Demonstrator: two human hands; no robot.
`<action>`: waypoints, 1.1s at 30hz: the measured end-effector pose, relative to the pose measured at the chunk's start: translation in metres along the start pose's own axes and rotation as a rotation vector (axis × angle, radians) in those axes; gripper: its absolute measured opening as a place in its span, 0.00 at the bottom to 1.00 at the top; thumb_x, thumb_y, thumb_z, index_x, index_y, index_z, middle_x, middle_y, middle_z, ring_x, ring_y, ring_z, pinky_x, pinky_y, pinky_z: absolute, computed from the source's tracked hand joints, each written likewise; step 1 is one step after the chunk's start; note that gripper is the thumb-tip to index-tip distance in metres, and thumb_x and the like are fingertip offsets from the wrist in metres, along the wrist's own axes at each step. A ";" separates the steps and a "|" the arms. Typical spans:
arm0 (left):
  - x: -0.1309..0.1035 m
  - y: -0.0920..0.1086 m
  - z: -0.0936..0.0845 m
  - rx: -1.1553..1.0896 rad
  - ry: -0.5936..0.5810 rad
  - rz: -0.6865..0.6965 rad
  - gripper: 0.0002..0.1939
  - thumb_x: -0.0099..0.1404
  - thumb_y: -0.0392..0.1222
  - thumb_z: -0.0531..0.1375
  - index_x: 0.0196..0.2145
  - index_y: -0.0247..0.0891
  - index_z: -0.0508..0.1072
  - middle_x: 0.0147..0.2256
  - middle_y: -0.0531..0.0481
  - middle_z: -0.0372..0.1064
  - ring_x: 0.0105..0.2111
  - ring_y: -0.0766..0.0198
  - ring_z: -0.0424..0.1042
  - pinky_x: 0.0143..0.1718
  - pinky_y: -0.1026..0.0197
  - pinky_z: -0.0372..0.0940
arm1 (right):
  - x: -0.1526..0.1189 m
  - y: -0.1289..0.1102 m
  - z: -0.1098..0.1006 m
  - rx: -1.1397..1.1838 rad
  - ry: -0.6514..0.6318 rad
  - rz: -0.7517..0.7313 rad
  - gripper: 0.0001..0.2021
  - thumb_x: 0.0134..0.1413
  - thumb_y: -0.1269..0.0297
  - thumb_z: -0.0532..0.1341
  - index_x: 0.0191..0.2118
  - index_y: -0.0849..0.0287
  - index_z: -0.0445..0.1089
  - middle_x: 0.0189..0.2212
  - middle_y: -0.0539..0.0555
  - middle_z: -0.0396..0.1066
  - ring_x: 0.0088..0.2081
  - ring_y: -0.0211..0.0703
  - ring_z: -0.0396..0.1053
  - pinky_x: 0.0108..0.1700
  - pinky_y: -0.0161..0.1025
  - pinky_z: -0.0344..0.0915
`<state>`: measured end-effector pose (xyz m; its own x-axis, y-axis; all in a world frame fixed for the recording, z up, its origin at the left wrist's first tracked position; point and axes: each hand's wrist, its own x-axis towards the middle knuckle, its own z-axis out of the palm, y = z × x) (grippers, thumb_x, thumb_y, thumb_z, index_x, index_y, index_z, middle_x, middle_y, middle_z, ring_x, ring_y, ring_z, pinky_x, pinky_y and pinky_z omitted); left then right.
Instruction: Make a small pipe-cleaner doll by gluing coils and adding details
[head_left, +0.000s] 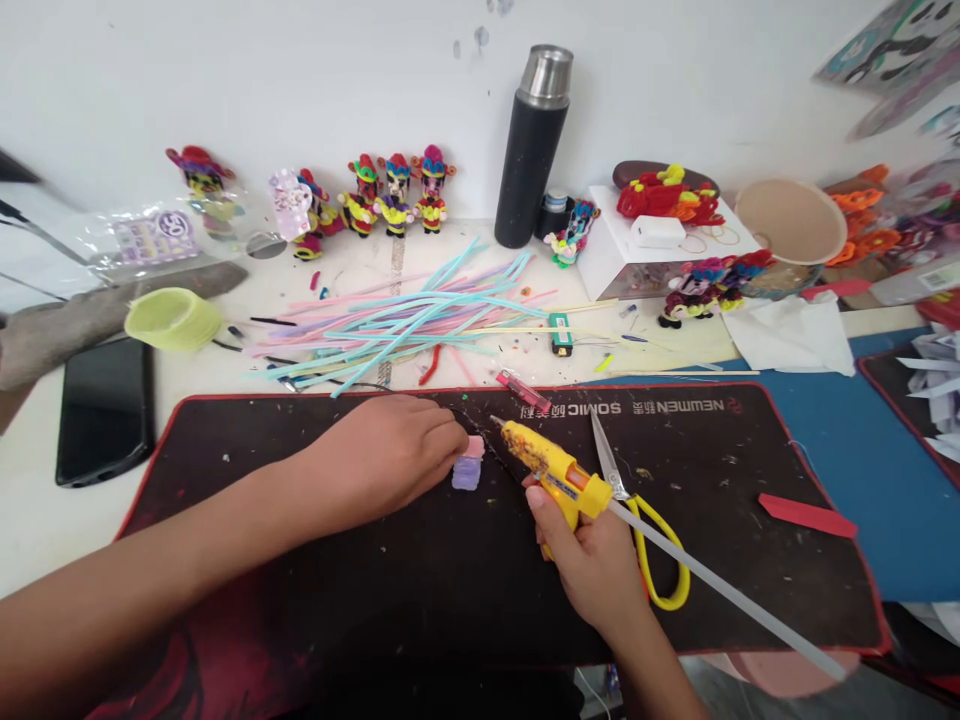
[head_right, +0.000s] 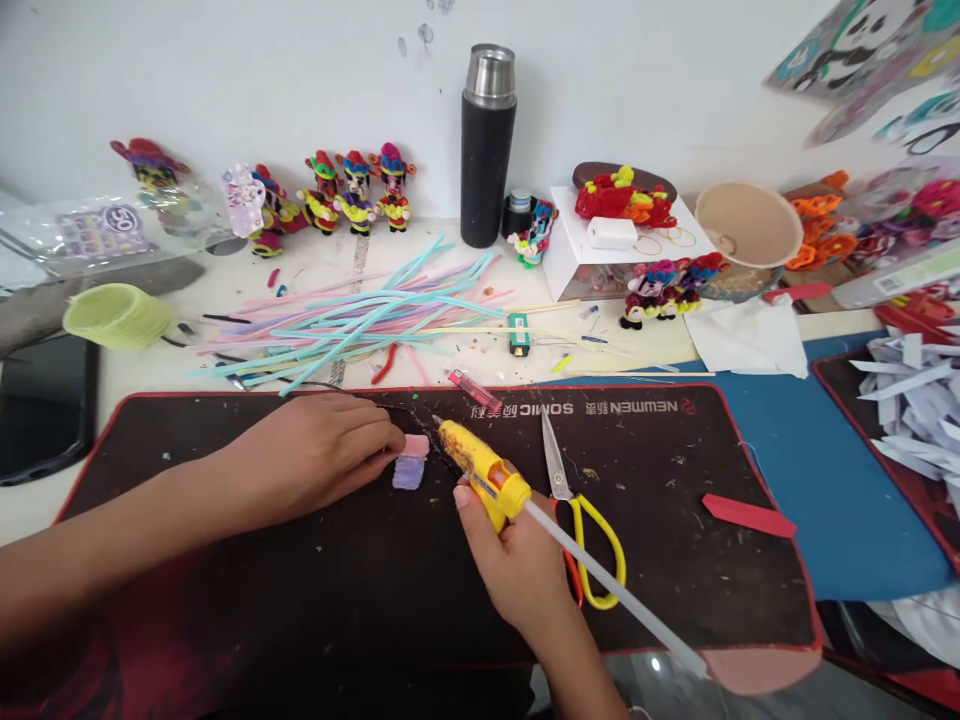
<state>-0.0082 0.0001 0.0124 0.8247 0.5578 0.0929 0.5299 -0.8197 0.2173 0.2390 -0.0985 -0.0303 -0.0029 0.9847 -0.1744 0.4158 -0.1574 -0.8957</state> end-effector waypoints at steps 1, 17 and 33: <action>0.001 0.002 0.001 0.013 0.010 0.024 0.19 0.81 0.39 0.49 0.36 0.38 0.77 0.30 0.49 0.76 0.30 0.58 0.75 0.35 0.56 0.65 | -0.001 0.001 0.000 -0.002 -0.003 -0.004 0.22 0.71 0.45 0.59 0.45 0.59 0.81 0.19 0.49 0.67 0.20 0.43 0.66 0.23 0.35 0.66; 0.005 0.009 0.001 0.123 -0.033 0.060 0.15 0.79 0.37 0.54 0.33 0.38 0.74 0.28 0.48 0.73 0.28 0.56 0.72 0.32 0.54 0.64 | -0.002 0.003 -0.001 -0.026 0.006 -0.052 0.16 0.71 0.50 0.60 0.41 0.56 0.77 0.19 0.46 0.67 0.22 0.42 0.68 0.27 0.36 0.66; 0.008 0.010 0.002 0.171 -0.023 0.065 0.20 0.81 0.37 0.50 0.32 0.38 0.74 0.27 0.49 0.73 0.27 0.58 0.72 0.32 0.54 0.65 | -0.003 0.005 -0.001 -0.083 -0.003 -0.059 0.16 0.72 0.51 0.60 0.40 0.56 0.77 0.18 0.46 0.67 0.20 0.41 0.67 0.24 0.35 0.63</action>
<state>0.0040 -0.0040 0.0133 0.8615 0.5016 0.0789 0.4998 -0.8651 0.0427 0.2423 -0.1020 -0.0336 -0.0326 0.9917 -0.1240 0.4884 -0.0925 -0.8677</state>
